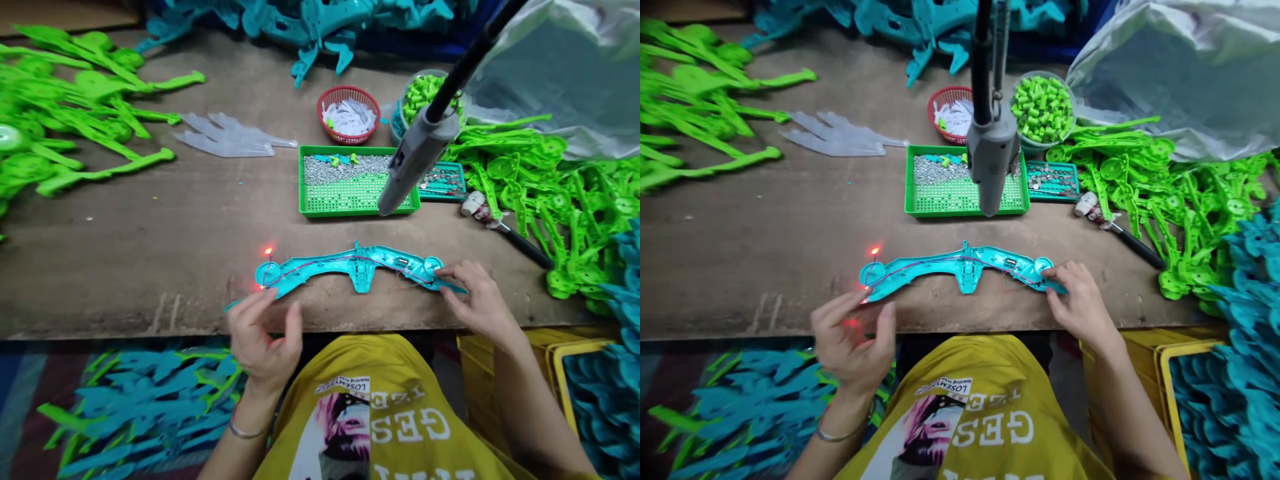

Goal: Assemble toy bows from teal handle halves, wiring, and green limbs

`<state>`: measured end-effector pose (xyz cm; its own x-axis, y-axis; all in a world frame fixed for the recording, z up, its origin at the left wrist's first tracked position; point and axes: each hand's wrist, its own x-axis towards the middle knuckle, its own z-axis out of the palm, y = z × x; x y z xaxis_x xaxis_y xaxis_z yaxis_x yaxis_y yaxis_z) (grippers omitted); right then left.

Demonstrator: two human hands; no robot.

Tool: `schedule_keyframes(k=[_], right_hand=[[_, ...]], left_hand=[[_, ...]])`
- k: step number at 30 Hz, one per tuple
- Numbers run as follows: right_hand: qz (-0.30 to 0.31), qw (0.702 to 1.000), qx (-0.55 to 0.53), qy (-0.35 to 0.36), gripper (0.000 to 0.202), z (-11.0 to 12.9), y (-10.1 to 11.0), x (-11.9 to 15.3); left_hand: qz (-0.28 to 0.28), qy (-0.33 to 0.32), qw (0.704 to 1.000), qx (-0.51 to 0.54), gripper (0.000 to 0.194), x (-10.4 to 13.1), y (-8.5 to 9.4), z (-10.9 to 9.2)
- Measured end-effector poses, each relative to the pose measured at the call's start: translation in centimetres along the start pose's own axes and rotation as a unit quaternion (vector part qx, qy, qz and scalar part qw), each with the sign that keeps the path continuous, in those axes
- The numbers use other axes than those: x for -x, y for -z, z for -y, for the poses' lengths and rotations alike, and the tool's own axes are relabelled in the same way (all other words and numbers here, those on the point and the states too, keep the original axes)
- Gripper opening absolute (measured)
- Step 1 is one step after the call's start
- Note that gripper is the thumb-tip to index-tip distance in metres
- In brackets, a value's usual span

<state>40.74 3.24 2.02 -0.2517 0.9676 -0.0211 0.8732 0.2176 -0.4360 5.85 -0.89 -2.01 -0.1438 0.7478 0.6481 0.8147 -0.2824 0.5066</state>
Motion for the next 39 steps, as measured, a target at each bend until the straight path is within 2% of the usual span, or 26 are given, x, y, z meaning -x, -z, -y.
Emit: schedule_keyframes(k=[3, 6, 9, 12, 15, 18, 21, 26, 31, 39], right_hand=[[0.018, 1.000, -0.001, 0.012, 0.018, -0.2, -0.4, 0.1], [-0.003, 0.999, -0.025, 0.025, 0.014, -0.1, -0.5, -0.4], [-0.020, 0.997, -0.070, 0.019, 0.013, 0.5, -0.1, -0.8], [-0.024, 0.990, -0.138, -0.019, 0.014, 1.4, 0.0, -0.8], [-0.029, 0.969, -0.237, -0.059, 0.018, 2.1, -0.4, -0.7], [-0.041, 0.952, -0.296, -0.073, 0.022, 2.6, -0.9, -0.8], [-0.046, 0.956, -0.283, -0.061, 0.020, 3.1, -1.1, -1.2], [-0.045, 0.961, -0.270, -0.036, 0.016, 3.5, -1.0, -1.6], [-0.032, 0.960, -0.277, -0.034, 0.015, 3.4, -1.2, -1.6], [-0.023, 0.973, -0.226, -0.047, 0.017, 2.7, -1.5, -0.3]], left_hand=[[0.076, -0.028, 0.992, 0.101, 0.040, -0.6, -2.6, -3.6], [0.150, -0.077, 0.969, 0.179, 0.032, -1.5, -5.8, -7.2], [0.226, -0.124, 0.952, 0.163, 0.029, -2.4, -8.7, -9.8], [0.276, -0.107, 0.946, 0.136, 0.022, -3.2, -10.3, -10.9], [0.302, -0.045, 0.941, 0.148, 0.016, -3.8, -10.6, -10.9], [0.349, 0.012, 0.920, 0.178, 0.016, -4.5, -10.2, -10.3], [0.396, 0.055, 0.893, 0.207, 0.016, -5.1, -9.9, -9.9], [0.426, 0.092, 0.866, 0.245, 0.017, -5.7, -9.4, -9.6], [0.431, 0.095, 0.861, 0.251, 0.019, -5.5, -9.2, -9.3], [0.401, 0.009, 0.901, 0.164, 0.020, -3.8, -8.6, -9.7]])
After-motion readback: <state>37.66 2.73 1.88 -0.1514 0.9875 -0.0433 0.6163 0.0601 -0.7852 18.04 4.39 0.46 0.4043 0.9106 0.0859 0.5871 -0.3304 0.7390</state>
